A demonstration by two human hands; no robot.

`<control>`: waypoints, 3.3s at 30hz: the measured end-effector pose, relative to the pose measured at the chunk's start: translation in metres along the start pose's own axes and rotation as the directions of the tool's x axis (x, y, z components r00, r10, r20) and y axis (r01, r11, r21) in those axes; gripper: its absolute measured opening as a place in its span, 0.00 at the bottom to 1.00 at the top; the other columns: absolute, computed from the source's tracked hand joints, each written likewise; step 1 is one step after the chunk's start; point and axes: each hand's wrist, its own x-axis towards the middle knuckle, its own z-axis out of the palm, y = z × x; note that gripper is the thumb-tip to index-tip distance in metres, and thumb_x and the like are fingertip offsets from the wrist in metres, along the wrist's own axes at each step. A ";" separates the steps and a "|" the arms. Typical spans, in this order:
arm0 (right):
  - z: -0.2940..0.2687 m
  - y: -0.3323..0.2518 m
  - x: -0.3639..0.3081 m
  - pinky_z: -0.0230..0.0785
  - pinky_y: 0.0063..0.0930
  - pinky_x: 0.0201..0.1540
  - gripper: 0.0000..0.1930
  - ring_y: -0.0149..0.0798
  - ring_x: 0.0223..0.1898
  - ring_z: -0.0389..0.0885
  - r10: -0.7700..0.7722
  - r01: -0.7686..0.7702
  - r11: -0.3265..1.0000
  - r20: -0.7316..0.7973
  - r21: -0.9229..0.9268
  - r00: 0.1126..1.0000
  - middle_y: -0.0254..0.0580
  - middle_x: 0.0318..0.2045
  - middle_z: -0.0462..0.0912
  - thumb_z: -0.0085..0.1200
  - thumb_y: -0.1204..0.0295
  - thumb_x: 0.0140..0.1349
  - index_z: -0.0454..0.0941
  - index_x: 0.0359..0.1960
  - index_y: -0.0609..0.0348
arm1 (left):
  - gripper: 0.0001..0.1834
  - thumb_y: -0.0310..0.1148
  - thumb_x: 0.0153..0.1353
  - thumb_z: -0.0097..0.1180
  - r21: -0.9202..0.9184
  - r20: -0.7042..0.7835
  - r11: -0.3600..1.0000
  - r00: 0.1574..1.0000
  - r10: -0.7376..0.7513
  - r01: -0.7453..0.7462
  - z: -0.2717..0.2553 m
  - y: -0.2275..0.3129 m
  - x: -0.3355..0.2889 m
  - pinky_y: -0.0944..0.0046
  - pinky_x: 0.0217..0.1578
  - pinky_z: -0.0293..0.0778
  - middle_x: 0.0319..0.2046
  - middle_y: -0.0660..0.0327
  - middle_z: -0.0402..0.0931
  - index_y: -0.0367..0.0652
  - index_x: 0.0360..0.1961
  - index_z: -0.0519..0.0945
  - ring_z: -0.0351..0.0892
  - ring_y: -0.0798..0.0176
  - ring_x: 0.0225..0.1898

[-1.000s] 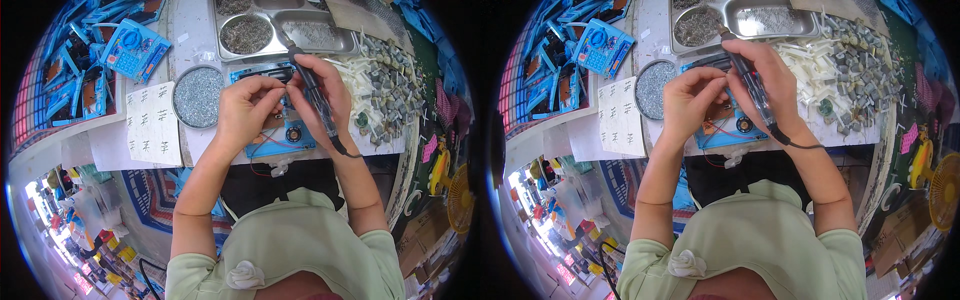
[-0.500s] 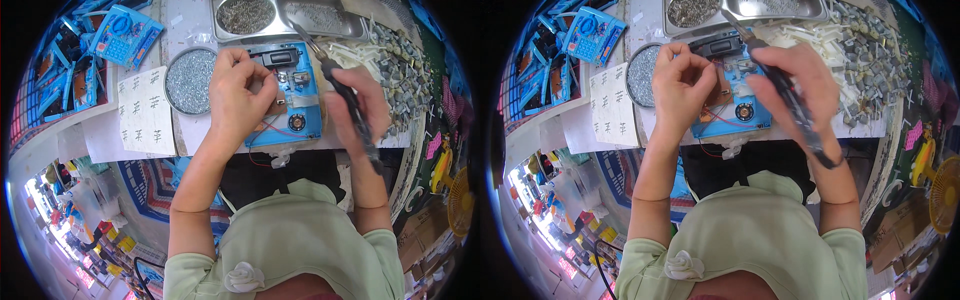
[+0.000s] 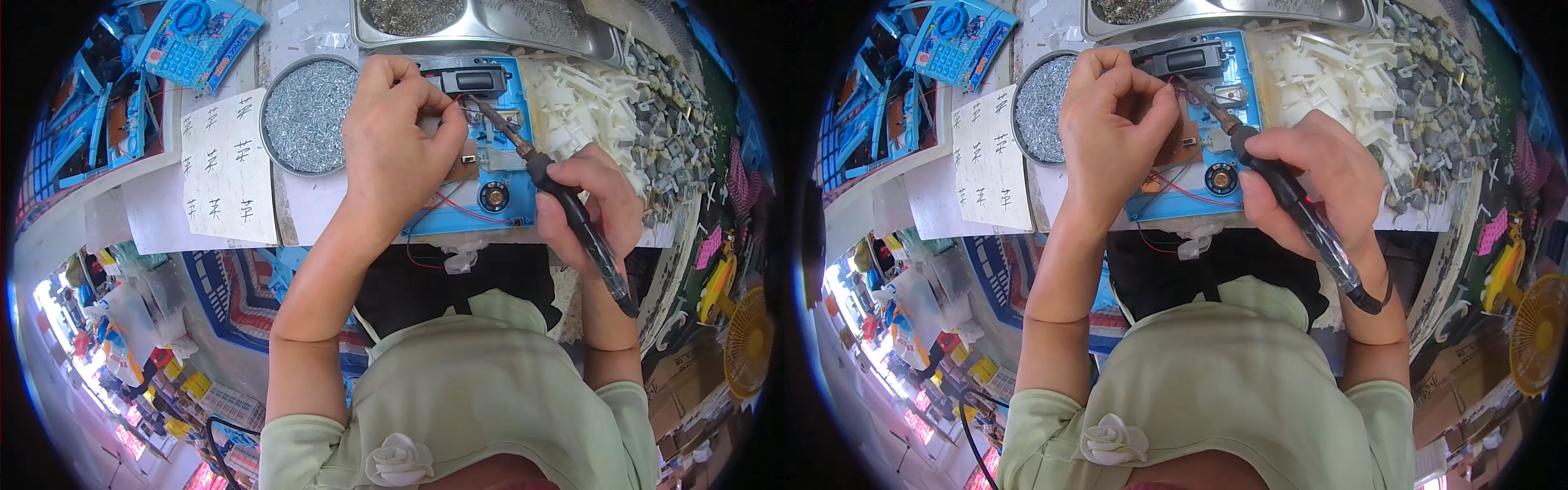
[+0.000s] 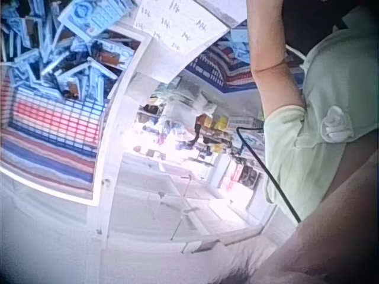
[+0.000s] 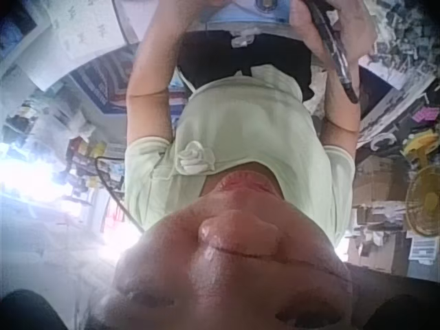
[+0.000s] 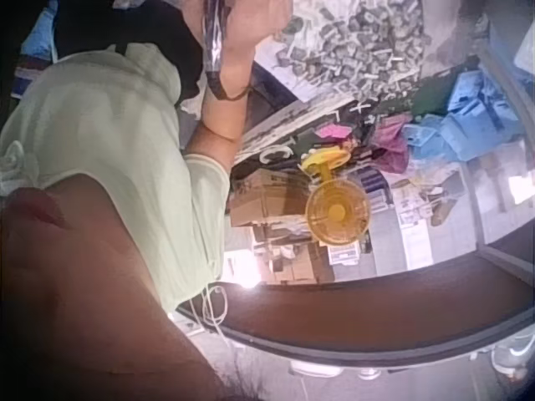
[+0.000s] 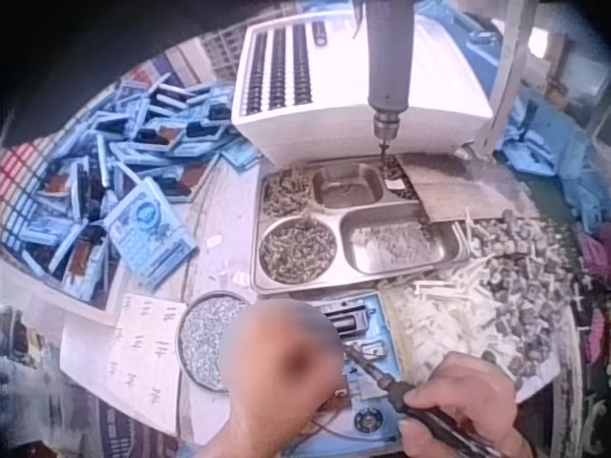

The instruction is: Manually assemble and solder components into a small blue electronic housing, including a motor and speaker.

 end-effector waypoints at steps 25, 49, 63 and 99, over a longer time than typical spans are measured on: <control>0.005 0.008 0.007 0.66 0.30 0.25 0.16 0.41 0.22 0.74 -0.143 0.144 0.986 0.016 -0.082 0.990 0.39 0.24 0.80 0.70 0.78 0.51 0.83 0.43 0.58 | 0.04 0.25 0.47 0.68 -0.005 -0.035 1.000 0.999 -0.001 0.001 0.003 0.003 0.002 0.56 0.33 0.77 0.35 0.55 0.75 0.38 0.24 0.83 0.80 0.53 0.33; -0.012 0.009 0.006 0.67 0.30 0.25 0.15 0.39 0.23 0.75 -0.039 0.043 0.998 0.074 -0.047 0.996 0.39 0.27 0.84 0.69 0.78 0.50 0.83 0.42 0.60 | 0.05 0.25 0.47 0.68 0.040 -0.023 0.999 1.000 -0.013 0.014 0.004 0.006 0.001 0.56 0.34 0.78 0.37 0.55 0.75 0.39 0.24 0.83 0.80 0.52 0.34; -0.007 0.009 0.014 0.68 0.31 0.27 0.13 0.40 0.24 0.76 -0.001 0.011 0.997 0.132 -0.075 0.991 0.39 0.26 0.83 0.68 0.76 0.51 0.83 0.40 0.60 | 0.05 0.25 0.47 0.68 0.034 -0.032 0.999 0.999 0.011 -0.010 0.005 0.003 0.000 0.56 0.33 0.78 0.37 0.56 0.75 0.39 0.25 0.83 0.80 0.52 0.33; -0.008 0.007 0.018 0.65 0.31 0.25 0.16 0.41 0.21 0.73 -0.146 0.154 0.985 0.101 -0.078 0.984 0.38 0.23 0.79 0.69 0.77 0.50 0.82 0.42 0.57 | 0.05 0.24 0.48 0.69 0.027 -0.080 0.998 0.995 0.057 -0.055 0.007 0.002 0.000 0.65 0.32 0.75 0.34 0.58 0.75 0.36 0.26 0.84 0.78 0.62 0.32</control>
